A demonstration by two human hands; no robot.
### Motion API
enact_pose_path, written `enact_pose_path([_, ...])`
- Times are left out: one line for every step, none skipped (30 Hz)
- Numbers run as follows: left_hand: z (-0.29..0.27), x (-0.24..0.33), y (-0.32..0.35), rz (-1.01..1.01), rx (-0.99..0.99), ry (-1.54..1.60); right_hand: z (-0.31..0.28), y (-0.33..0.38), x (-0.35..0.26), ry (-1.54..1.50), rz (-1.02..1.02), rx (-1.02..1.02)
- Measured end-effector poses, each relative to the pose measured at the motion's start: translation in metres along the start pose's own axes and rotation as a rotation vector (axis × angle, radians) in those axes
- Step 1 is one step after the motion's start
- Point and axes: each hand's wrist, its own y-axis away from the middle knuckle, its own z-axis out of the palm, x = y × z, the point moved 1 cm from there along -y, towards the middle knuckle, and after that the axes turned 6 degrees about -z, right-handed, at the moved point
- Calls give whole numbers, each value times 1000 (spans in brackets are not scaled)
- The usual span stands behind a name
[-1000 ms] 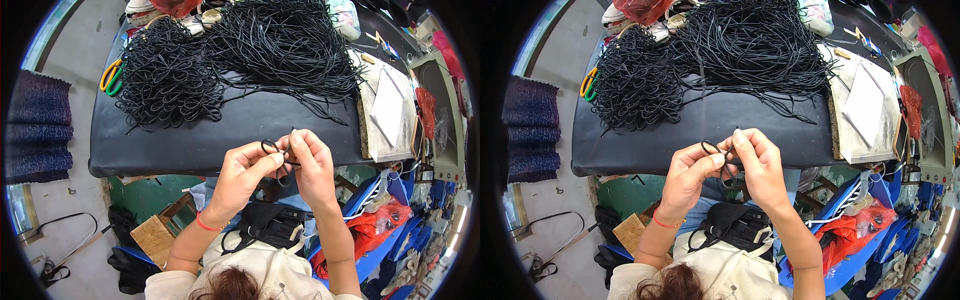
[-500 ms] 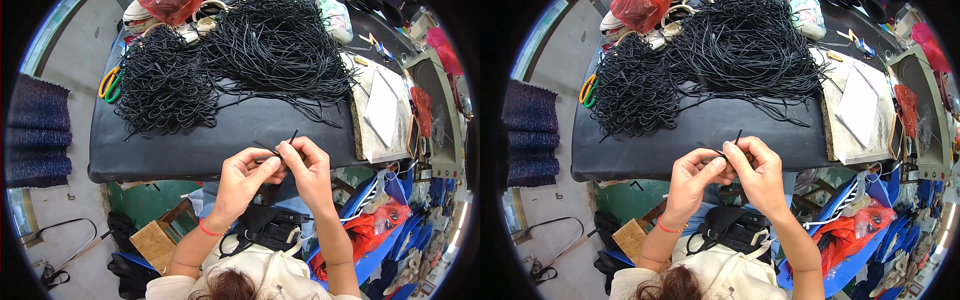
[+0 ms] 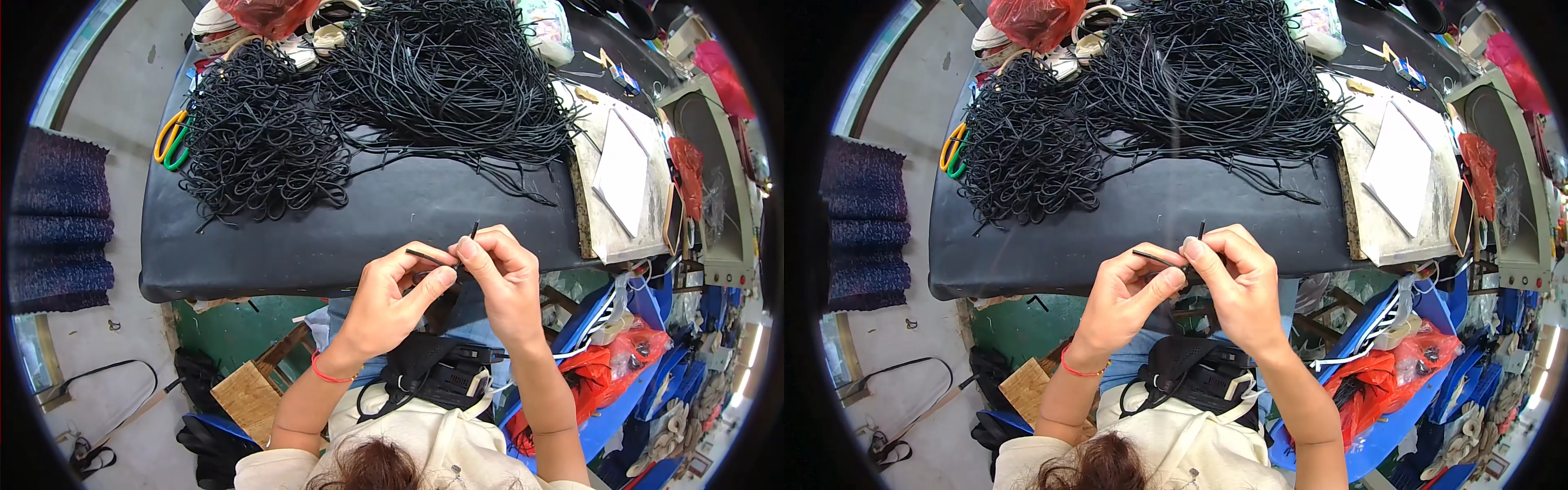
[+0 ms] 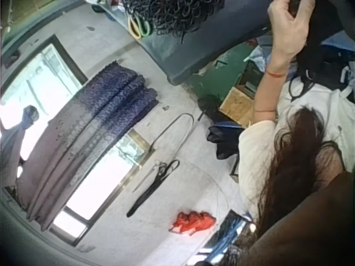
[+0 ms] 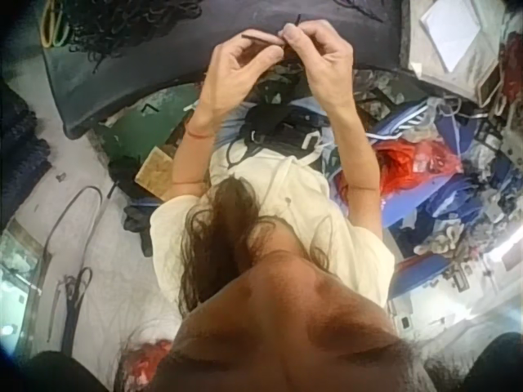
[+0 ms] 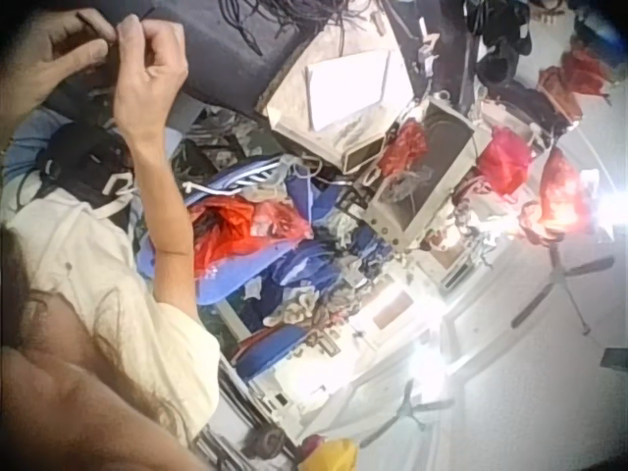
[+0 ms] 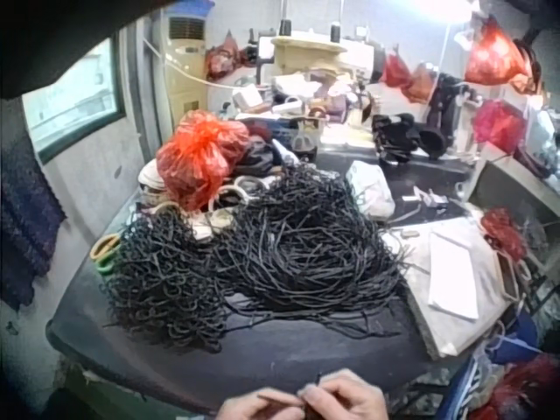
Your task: The person sits at a workbench and repeatedly ties black cords into loops. They pick up individual cords from a large pile, form a loop with their hands, and secure it by twisting the ends together. The finished loops are placed back onto the pile on the table.
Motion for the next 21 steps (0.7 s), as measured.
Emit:
enact_pose_path([1,-2,1,-5,8,8,2,1,1,35,-17,27])
enact_pose_path([2,-3,1,-7,17,15,4,1,1,69,-37,52])
enact_pose_path([2,-5,1,-7,23,2,4,1,3,94,-41,63])
enact_pose_path([3,-8,1,-7,30,-10,5,2,5,118,-45,74])
enact_pose_path([2,-9,0,-5,35,-18,5,0,6,147,-50,84])
enact_pose_path([-1,-6,-1,-2,47,-36,7,-3,5,155,-24,48])
enact_pose_path([-8,-2,-2,0,60,-54,9,-8,3,164,2,11])
enact_pose_path([-14,1,-2,4,76,-76,11,-12,3,167,25,-27])
enact_pose_path([-25,5,-5,89,173,-246,11,-20,4,210,-42,-22])
enact_pose_path([-38,18,-10,284,323,-417,10,-32,6,253,-108,-18])
enact_pose_path([-56,39,-15,527,467,-761,10,-45,5,385,-245,-23])
enact_pose_path([-73,55,-13,522,624,-817,12,-59,4,512,-387,-36])
enact_pose_path([-91,66,-16,551,727,-832,14,-71,11,631,-494,-29])
enact_pose_path([-109,78,-21,567,788,-933,14,-82,20,752,-603,-16])
enact_pose_path([-123,86,-27,562,872,-1002,18,-91,27,865,-711,-9])
enact_pose_path([-138,91,-32,482,888,-975,22,-98,33,917,-731,-28])
enact_pose_path([-143,91,-39,561,1006,-1089,25,-104,38,980,-747,-46])
enact_pose_path([-144,93,-42,643,1122,-1203,27,-108,42,1044,-763,-62])
enact_pose_path([-141,92,-40,732,1233,-1305,29,-110,43,1094,-824,-71])
enact_pose_path([-130,89,-39,804,1158,-1263,27,-109,46,1108,-848,-73])
enact_pose_path([-115,87,-34,875,1086,-1220,24,-109,44,1119,-876,-76])
